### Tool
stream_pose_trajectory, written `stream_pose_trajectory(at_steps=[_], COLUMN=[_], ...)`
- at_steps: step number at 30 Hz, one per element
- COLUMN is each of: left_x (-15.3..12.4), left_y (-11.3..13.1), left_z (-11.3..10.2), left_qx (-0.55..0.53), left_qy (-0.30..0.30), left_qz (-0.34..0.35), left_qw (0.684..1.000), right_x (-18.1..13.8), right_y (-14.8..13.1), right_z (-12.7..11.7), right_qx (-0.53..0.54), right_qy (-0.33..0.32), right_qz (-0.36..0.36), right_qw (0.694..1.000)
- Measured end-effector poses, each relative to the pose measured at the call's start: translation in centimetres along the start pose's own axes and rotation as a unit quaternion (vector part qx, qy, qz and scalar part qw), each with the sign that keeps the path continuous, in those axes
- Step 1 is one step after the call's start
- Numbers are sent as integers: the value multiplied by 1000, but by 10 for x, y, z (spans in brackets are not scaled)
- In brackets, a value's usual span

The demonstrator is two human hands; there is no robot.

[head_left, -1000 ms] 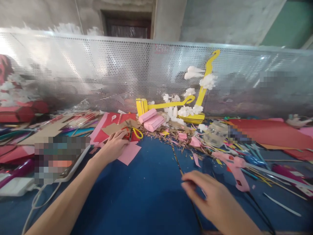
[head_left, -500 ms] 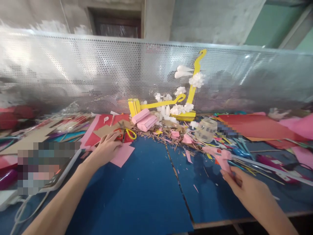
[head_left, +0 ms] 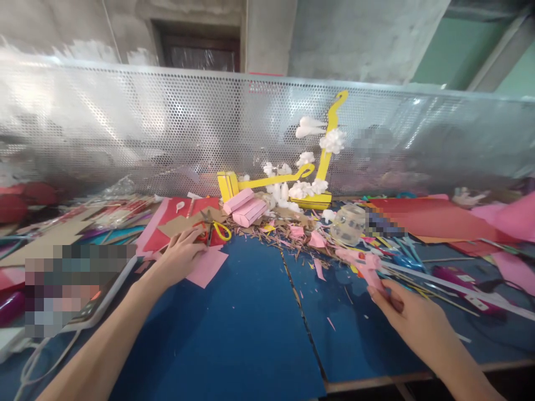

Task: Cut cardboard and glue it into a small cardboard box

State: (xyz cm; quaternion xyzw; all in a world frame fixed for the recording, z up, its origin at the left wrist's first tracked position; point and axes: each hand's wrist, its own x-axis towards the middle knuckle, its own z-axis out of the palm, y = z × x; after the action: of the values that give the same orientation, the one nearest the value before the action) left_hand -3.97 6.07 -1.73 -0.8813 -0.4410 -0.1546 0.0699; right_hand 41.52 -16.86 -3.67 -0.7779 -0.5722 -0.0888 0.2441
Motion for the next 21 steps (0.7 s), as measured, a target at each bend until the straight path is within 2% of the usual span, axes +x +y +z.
stream_pose_trajectory(at_steps=[9,14,21], left_x=[0,-1,0], left_y=[3,2,4], left_z=[-1,-1,-3], left_qx=[7,23,21], left_qy=[-7,-16,-11], left_qz=[-16,-19,-12], left_qw=[1000,999,1000], right_x=[-13,-19,-20], right_y=[18,15,12], right_z=[-13,-21,-33], right_qx=[13,1,-12], right_qy=[-15,-9,-44], right_qz=[62,62,105], right_qw=[998,998,993])
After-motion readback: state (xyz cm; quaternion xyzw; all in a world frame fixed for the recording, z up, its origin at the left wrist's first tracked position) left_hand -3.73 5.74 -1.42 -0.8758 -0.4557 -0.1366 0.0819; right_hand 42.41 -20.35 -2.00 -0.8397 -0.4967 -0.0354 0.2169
